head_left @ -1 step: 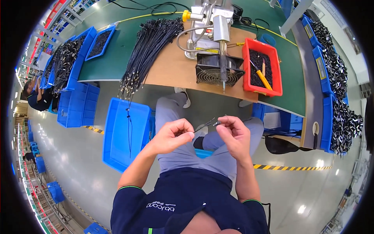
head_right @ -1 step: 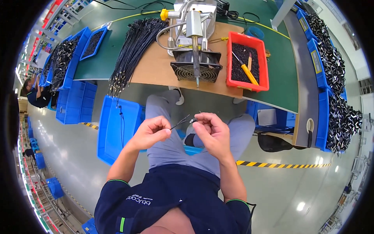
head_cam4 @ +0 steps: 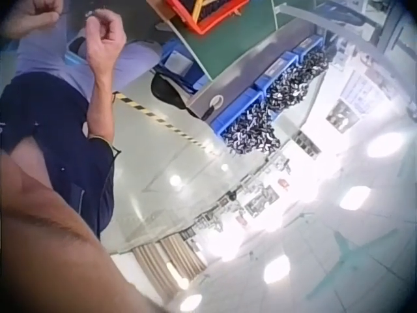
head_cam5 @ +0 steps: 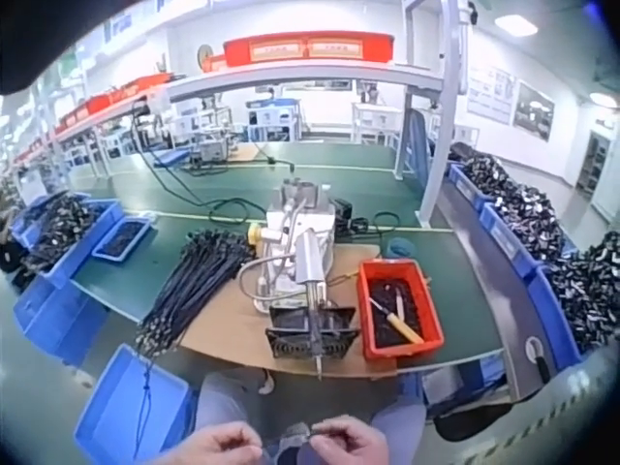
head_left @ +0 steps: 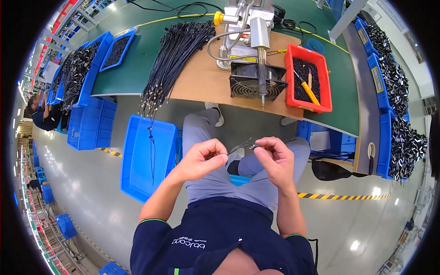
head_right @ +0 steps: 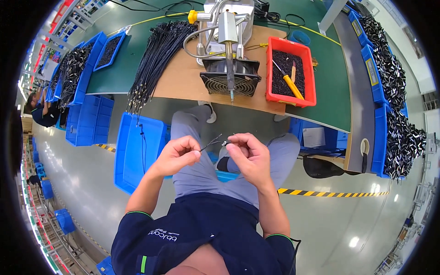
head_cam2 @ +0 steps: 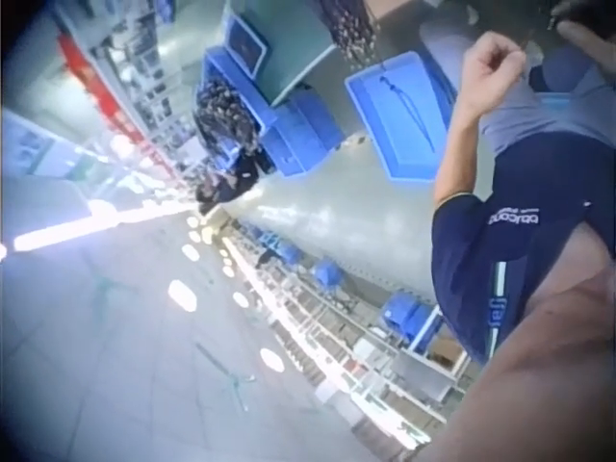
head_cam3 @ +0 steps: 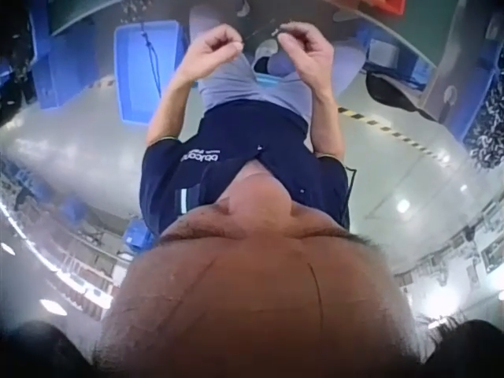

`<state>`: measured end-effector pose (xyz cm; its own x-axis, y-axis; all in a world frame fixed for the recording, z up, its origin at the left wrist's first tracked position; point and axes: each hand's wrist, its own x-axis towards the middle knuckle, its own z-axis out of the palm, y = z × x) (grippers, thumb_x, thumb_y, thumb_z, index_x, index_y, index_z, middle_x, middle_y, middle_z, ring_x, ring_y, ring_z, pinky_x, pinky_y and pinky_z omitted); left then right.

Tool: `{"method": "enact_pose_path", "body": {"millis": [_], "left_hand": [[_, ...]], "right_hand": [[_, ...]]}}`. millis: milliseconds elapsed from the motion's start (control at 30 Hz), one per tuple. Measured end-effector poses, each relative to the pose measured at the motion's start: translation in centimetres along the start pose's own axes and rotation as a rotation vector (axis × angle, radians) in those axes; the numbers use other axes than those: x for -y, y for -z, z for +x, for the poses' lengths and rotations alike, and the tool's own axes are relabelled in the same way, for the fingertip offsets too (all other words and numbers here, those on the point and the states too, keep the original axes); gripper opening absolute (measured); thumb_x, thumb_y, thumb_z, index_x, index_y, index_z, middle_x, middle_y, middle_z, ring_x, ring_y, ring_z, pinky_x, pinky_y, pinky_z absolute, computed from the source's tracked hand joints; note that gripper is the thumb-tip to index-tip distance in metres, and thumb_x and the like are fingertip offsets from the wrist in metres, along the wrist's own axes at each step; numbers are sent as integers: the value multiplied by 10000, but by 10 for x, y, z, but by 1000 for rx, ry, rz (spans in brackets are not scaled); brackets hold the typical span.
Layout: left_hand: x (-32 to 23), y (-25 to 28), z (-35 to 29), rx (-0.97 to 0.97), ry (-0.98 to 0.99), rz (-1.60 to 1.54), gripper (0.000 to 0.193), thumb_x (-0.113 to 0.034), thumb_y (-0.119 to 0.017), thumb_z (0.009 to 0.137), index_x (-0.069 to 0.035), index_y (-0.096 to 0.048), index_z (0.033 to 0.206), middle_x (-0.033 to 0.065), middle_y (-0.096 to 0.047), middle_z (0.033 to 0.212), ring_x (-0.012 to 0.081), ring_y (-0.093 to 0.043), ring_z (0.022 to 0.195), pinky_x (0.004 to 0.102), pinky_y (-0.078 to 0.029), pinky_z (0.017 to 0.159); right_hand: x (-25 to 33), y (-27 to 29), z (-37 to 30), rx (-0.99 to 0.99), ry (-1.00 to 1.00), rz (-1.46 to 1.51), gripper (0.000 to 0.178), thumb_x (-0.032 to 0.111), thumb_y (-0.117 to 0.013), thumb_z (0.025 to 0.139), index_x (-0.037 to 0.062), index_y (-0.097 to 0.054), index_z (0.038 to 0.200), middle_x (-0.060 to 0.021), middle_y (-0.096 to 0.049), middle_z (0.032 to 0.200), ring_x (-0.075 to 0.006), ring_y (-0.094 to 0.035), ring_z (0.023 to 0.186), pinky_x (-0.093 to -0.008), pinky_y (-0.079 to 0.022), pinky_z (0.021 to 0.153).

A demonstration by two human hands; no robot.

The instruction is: The person processes electrical cables by attaching small connectors to wire bundles using a specialized workbench machine.

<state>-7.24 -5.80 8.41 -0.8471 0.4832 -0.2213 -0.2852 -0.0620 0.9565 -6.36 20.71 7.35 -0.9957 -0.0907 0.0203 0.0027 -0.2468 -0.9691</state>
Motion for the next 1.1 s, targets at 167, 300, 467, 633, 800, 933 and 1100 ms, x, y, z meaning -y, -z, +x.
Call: {"method": "enact_pose_path", "body": {"millis": [167,300,467,633,800,933,1100], "left_hand": [[-17,-25,6,-170,-126,257,171,-52,-761,996,-25,-675,1141,9,-702,967,51,-593,747,228,-498,658],[-25,-50,24,-346,-468,592,378,11,-857,864,-32,-703,1206,59,-733,1005,94,-631,711,249,-518,604],[-21,-60,40,-389,-640,785,215,-52,-848,881,-47,-749,1072,73,-721,916,176,-636,603,310,-514,538],[-26,-68,44,-358,-561,745,196,-51,-837,892,-35,-746,1065,67,-715,901,151,-591,580,303,-465,515],[-24,-71,47,-348,-466,682,177,-61,-824,902,-19,-744,1055,48,-693,875,112,-512,563,282,-409,516],[-19,-73,49,-348,-397,596,171,-88,-818,908,-17,-736,1039,36,-677,854,96,-462,567,277,-393,532],[-16,-74,51,-329,-332,521,170,-96,-814,907,-8,-724,1021,37,-690,862,81,-461,577,273,-396,539]], "right_hand": [[-1,0,-1,-22,133,-179,125,11,-757,984,-34,-719,1094,38,-626,920,12,-403,693,-198,-315,585],[-6,-4,-6,-69,81,-172,129,39,-743,1002,-24,-694,1103,58,-621,836,9,-409,678,-201,-338,583],[-6,-9,-9,-168,53,-56,149,32,-728,1010,-18,-677,1141,80,-573,794,9,-395,670,-204,-348,584],[-7,10,-12,-90,16,-158,193,-8,-684,1040,-1,-648,1229,-16,-702,1078,-36,-631,931,-194,-502,807],[-8,14,-12,-91,18,-139,207,-10,-682,1041,-4,-650,1246,-9,-692,1086,-33,-608,918,-193,-491,799],[-10,15,-13,-87,15,-119,213,-8,-681,1046,-4,-653,1257,-8,-686,1093,-34,-600,925,-195,-488,801],[-11,17,-12,-90,24,-146,218,-7,-682,1047,-5,-653,1263,-10,-686,1102,-36,-597,929,-197,-487,807]]}}
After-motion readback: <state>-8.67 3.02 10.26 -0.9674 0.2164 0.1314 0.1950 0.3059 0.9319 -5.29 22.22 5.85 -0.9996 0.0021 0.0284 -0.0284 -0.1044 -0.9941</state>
